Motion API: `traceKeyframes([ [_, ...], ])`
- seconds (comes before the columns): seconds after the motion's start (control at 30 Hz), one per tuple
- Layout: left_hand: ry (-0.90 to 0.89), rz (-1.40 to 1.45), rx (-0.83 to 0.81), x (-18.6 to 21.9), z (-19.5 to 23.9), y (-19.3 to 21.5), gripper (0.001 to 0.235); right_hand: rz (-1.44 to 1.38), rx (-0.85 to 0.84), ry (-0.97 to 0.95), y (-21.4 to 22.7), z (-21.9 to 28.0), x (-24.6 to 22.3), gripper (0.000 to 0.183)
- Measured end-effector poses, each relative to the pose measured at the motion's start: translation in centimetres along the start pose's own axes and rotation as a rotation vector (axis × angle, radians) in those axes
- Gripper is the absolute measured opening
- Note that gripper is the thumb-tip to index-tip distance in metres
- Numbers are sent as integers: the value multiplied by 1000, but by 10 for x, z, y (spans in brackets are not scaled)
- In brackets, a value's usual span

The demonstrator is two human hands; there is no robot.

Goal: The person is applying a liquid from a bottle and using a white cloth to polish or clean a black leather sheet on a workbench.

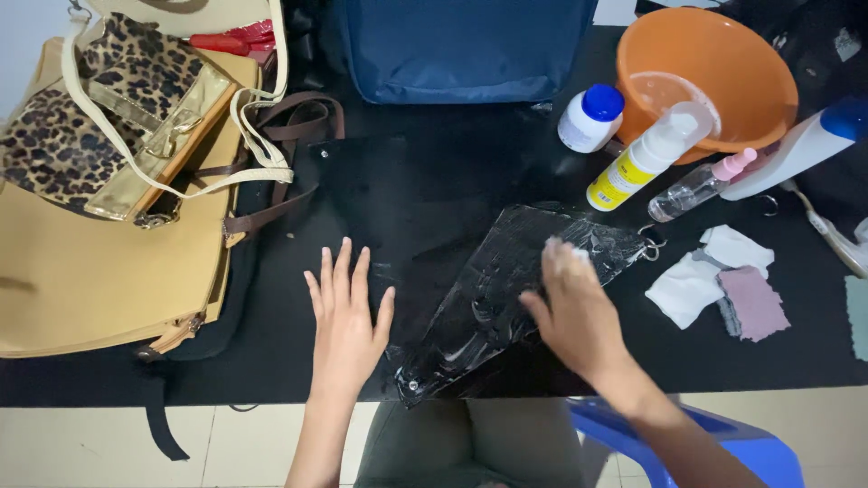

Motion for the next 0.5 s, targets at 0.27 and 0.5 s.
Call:
traceKeyframes([
  [0.27,9,25,-6,0,-1,0,56,-452,-82,267,1,42,-67,72],
  [0.5,-4,10,-11,1,1,0,57,-61,146,125,-15,2,11,63],
])
Point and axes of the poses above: each hand's wrist, its own z-axis away from the middle knuckle, its own y-axis out of the back of the hand, x = y × z, the point moved 3 cm from there along -z, towards the middle knuckle, and after that the axes turned 11 degrees about -y, right-handed, at the moved point
